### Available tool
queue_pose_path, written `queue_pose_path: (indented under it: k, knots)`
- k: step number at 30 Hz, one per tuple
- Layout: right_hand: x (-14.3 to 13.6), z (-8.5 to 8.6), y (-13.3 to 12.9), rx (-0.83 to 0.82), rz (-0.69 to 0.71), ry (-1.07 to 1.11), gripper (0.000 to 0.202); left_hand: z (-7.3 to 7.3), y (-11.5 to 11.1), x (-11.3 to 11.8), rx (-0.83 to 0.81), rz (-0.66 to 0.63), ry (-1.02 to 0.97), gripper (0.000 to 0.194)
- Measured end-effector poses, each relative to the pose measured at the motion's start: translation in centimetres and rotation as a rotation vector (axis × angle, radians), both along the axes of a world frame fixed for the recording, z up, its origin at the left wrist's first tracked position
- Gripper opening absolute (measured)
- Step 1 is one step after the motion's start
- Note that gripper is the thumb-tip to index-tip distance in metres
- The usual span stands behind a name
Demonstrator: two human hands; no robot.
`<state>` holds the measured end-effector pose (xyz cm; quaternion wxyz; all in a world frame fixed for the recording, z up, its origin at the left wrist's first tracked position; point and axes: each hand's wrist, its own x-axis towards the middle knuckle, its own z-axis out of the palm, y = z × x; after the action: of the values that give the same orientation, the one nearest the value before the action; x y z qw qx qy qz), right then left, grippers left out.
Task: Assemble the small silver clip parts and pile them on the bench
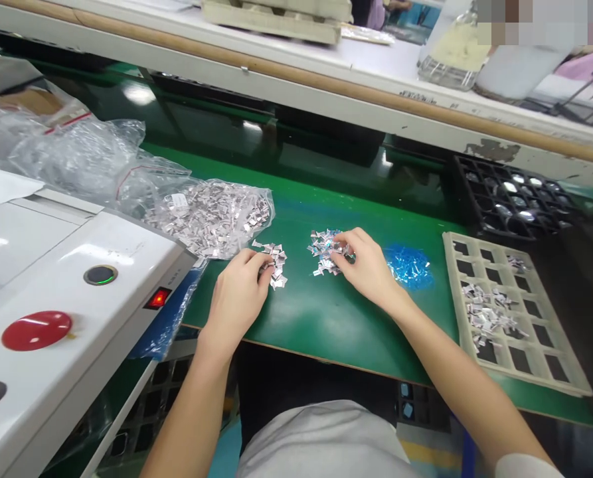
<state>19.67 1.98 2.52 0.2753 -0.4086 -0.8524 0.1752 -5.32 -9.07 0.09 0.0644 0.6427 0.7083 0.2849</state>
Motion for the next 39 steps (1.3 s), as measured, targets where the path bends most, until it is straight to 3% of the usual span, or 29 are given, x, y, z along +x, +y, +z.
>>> queue_pose_path:
  k: [4, 9, 13, 18, 23, 27, 31, 35, 39]
  knots:
    - [1.4, -0.6, 5.0, 0.101, -0.170, 0.023, 0.016, 0.5, -0.6, 0.2, 0.090, 0.010, -0.143, 0.011]
    - [3.0, -2.3, 11.0, 0.063, -0.295, -0.120, 0.025, 0.7, -1.9, 1.9, 0.092, -0.004, -0.672, 0.008]
    - [3.4, -3.2, 12.2, 0.037, -0.277, -0.171, 0.026, -0.4, -2.5, 4.1, 0.008, 0.021, -0.979, 0.012]
    - [3.2, -3.1, 12.0, 0.017, -0.300, -0.103, 0.019, -1.3, -2.4, 5.8, -0.034, 0.013, -1.063, 0.014]
    - [2.8, -2.1, 10.0, 0.042, -0.319, 0.017, 0.010, -1.0, -2.6, 6.2, 0.034, -0.030, -0.731, 0.008]
    - [2.3, -0.4, 5.4, 0.038, -0.242, 0.175, 0.008, -1.0, -3.1, 6.4, 0.052, -0.196, -0.426, 0.018]
    - [1.7, 1.1, 0.5, -0.063, -0.089, 0.240, 0.006, -1.1, -2.8, 6.3, 0.020, -0.328, -0.270, 0.025]
    - [1.3, 1.1, -2.4, -0.180, 0.030, 0.272, 0.008, -0.5, -2.4, 6.1, -0.061, -0.341, -0.329, 0.016]
    - [0.9, 0.6, -3.9, -0.352, 0.087, 0.354, 0.007, -0.4, -2.6, 6.4, -0.099, -0.202, -0.608, 0.006]
